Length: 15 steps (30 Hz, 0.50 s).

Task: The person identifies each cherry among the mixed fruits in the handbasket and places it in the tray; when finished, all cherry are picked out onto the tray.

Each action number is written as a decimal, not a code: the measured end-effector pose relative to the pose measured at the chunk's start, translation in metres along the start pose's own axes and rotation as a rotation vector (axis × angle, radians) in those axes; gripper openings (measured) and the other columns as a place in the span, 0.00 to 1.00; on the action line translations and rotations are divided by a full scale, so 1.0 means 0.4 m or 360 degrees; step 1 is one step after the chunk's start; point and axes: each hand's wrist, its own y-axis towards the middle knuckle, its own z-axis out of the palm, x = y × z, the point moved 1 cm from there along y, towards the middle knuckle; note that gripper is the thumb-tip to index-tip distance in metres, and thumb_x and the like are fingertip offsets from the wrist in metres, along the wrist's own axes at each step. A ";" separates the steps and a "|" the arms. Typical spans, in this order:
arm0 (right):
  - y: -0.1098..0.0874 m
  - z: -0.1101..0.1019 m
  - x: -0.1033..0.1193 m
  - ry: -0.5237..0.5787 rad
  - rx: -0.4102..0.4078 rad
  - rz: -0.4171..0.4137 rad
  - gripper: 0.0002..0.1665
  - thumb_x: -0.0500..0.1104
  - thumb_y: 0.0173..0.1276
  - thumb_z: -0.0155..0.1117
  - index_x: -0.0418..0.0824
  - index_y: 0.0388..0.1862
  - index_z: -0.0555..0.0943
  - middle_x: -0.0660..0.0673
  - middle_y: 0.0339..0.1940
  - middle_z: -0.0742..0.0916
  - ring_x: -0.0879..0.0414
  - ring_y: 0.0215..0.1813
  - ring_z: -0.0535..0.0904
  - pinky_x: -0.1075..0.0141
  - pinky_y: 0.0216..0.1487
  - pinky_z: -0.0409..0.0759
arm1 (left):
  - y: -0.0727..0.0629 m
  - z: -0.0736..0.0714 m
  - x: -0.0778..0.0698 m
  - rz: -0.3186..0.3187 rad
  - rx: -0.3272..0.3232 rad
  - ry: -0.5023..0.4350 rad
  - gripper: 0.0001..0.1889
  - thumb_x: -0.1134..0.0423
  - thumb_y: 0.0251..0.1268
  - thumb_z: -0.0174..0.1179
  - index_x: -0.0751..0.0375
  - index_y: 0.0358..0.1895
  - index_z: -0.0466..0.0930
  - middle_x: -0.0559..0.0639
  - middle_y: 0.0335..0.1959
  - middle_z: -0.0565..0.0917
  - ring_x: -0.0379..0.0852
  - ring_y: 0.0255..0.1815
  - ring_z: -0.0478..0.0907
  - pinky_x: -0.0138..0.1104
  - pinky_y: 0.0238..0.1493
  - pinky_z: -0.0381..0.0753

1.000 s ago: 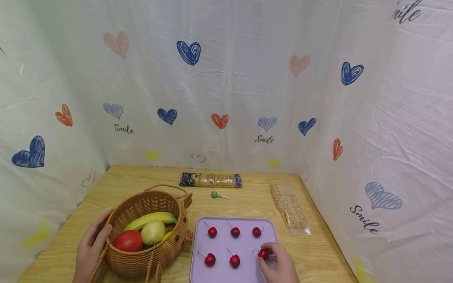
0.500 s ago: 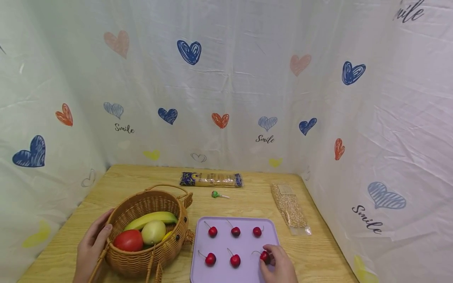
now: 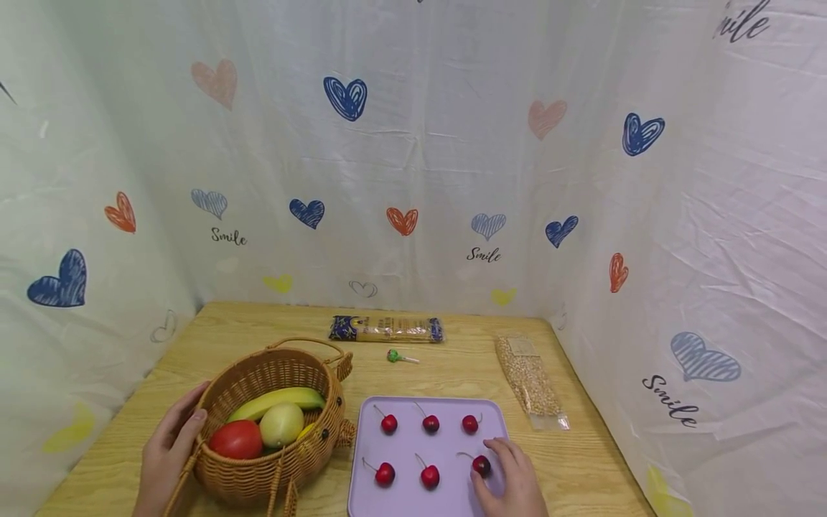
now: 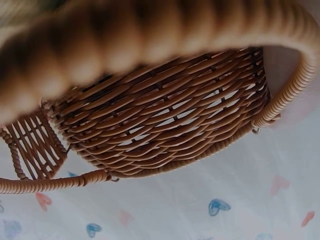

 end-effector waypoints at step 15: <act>0.043 -0.031 0.007 0.0066 -0.0346 -0.0330 0.27 0.44 0.67 0.86 0.43 0.64 0.88 0.39 0.69 0.86 0.37 0.70 0.80 0.42 0.67 0.80 | 0.024 -0.034 -0.049 -0.0133 0.0131 0.0316 0.30 0.40 0.90 0.53 0.41 0.87 0.69 0.43 0.84 0.71 0.28 0.73 0.68 0.14 0.53 0.75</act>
